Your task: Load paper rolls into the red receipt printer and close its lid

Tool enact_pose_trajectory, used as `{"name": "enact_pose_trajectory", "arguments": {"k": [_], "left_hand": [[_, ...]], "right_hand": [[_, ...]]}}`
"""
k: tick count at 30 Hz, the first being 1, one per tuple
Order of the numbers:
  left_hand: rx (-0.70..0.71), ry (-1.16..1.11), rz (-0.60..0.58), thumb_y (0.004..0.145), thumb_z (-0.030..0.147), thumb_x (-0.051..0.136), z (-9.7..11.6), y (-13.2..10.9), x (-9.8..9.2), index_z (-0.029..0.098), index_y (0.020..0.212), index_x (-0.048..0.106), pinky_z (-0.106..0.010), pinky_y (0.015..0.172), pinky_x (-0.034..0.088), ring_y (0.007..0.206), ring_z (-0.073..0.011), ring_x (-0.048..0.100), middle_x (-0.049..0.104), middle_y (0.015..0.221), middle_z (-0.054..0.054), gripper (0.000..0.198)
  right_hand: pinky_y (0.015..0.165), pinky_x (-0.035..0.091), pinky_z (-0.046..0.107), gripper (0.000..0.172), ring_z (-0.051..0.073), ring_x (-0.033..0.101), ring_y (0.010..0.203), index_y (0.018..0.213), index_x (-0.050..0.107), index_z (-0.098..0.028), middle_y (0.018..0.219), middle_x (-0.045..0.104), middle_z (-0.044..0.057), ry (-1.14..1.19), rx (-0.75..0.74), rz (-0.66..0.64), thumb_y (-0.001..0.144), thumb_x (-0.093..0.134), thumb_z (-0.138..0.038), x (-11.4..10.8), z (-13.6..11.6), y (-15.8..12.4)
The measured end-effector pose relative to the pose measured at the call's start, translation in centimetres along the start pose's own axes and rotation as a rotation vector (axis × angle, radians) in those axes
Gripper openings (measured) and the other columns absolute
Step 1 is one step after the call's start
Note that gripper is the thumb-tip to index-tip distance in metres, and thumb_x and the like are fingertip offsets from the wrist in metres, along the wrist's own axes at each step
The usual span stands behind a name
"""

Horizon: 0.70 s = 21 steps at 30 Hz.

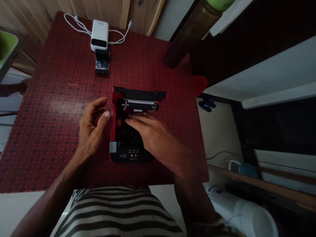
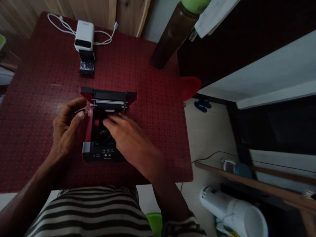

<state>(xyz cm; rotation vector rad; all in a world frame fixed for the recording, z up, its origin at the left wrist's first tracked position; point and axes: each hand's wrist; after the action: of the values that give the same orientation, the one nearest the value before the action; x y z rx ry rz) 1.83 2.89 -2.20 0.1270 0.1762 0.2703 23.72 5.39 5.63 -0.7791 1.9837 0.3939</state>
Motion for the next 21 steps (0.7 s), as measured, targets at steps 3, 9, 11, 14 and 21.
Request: {"name": "enact_pose_trajectory", "arguments": {"k": [3, 9, 11, 14, 21], "left_hand": [[0.074, -0.015, -0.008, 0.109, 0.067, 0.074, 1.1, 0.8, 0.0, 0.030, 0.146, 0.078, -0.056, 0.124, 0.056, 0.147, -0.0357, 0.070, 0.076, 0.151, -0.007, 0.052], [0.217, -0.040, -0.015, 0.116, 0.069, 0.062, 3.4, 2.6, 1.2, 0.028, 0.143, 0.081, -0.053, 0.123, 0.054, 0.139, -0.0306, 0.073, 0.079, 0.143, -0.007, 0.053], [0.244, -0.029, 0.020, 0.119, 0.067, 0.059, 4.1, 2.8, 1.5, 0.023, 0.128, 0.087, -0.049, 0.121, 0.054, 0.134, -0.0282, 0.075, 0.081, 0.135, -0.009, 0.053], [0.288, 0.008, 0.058, 0.113, 0.057, 0.075, 4.5, 2.0, 1.2, 0.022, 0.101, 0.087, -0.048, 0.124, 0.052, 0.138, -0.0281, 0.074, 0.084, 0.131, -0.008, 0.040], [-0.170, -0.161, -0.094, 0.093, 0.051, 0.097, 2.9, -3.2, -0.6, 0.042, 0.160, 0.068, -0.064, 0.143, 0.037, 0.175, -0.0402, 0.043, 0.056, 0.181, -0.003, 0.074]], "right_hand": [[0.121, 0.064, 0.043, 0.060, 0.021, 0.076, 0.138, 0.145, 0.076, -0.021, 0.143, 0.084, 0.006, 0.119, -0.169, 0.079, 0.103, 0.048, 0.012, -0.6, 0.1, -2.4], [0.095, 0.069, 0.043, 0.022, 0.024, 0.076, 0.101, 0.113, 0.083, -0.017, 0.103, 0.084, 0.007, 0.022, -0.186, 0.268, 0.110, 0.065, -0.003, 0.8, -1.1, -4.2], [0.093, 0.068, 0.038, 0.023, 0.022, 0.076, 0.102, 0.109, 0.082, -0.016, 0.101, 0.084, 0.007, -0.042, -0.178, 0.404, 0.112, 0.064, -0.003, 1.9, -1.5, -4.6], [0.099, 0.067, 0.038, 0.023, 0.023, 0.077, 0.111, 0.114, 0.083, -0.017, 0.109, 0.087, 0.008, -0.164, -0.142, 0.553, 0.113, 0.064, -0.003, 3.7, -2.1, -5.6], [0.123, 0.058, 0.043, 0.026, 0.026, 0.069, 0.146, 0.126, 0.082, -0.023, 0.146, 0.085, 0.009, -0.335, -0.039, 0.795, 0.106, 0.077, -0.006, 6.4, -2.8, -7.7]]}}
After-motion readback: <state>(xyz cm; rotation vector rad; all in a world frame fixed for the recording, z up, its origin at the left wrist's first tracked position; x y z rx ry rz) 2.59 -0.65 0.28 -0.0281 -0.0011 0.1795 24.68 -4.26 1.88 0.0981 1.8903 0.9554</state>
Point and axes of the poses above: each hand's wrist, its own y-axis towards the middle knuckle, its own x-axis out of the palm, z = x × y
